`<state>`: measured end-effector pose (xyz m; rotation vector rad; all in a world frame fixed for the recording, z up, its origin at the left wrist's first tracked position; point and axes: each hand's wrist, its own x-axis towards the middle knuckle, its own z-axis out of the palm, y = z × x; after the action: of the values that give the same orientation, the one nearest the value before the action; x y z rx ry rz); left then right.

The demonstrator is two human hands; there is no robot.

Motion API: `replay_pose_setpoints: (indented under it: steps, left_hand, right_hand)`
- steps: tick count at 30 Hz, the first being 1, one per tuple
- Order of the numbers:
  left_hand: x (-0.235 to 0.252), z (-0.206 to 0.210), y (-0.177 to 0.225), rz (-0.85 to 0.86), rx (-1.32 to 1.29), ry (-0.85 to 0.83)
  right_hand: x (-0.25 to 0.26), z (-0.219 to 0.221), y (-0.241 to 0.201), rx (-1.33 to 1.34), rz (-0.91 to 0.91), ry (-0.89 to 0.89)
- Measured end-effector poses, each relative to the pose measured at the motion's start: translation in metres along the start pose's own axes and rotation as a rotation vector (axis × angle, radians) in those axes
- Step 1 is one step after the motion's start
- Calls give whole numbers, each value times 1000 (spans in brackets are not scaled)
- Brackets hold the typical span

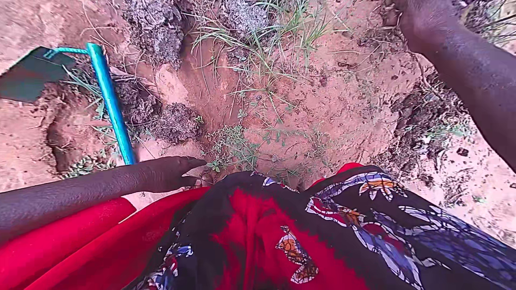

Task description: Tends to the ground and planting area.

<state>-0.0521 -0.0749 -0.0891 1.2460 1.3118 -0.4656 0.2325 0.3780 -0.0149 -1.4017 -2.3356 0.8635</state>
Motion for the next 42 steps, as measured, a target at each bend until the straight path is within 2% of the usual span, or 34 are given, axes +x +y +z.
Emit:
replay_pose_setpoints:
  steps: [2,4,7,10,12,16,19,23,28,31,36,40,42]
  left_hand:
    - [2,-4,1,-11,-7,-9]
    - [10,-3,-4,-5,-1,-4]
    - [14,-6,1,-22,12,-22]
    - [15,-9,11,-57,28,-44]
    - [20,-6,10,-65,35,-55]
    - [29,-3,17,-20,56,-69]
    - [29,-7,31,-5,75,-83]
    - [33,-8,34,-13,92,-92]
    - [33,-13,43,-25,120,-101]
    - [31,-14,50,-21,99,-93]
    - [37,-6,43,15,73,-26]
    - [31,-13,61,52,84,-41]
    - [37,-17,64,153,125,60]
  right_hand:
    - [-17,-6,18,16,0,-40]
    - [-32,-21,37,-116,14,-41]
    - [-68,-37,58,-301,165,-128]
    - [-100,-30,99,-307,326,-248]
    - [-117,-20,108,-373,385,-326]
    - [-134,1,111,-490,353,-470]
    - [-140,-2,106,-207,508,-456]
    - [-142,-16,127,210,629,-304]
    - [-151,-24,131,221,600,-238]
    - [-149,-31,116,410,564,-192]
    - [-126,-32,101,623,480,18]
    - [-113,-26,81,871,625,125]
    - [-110,-16,70,804,647,74]
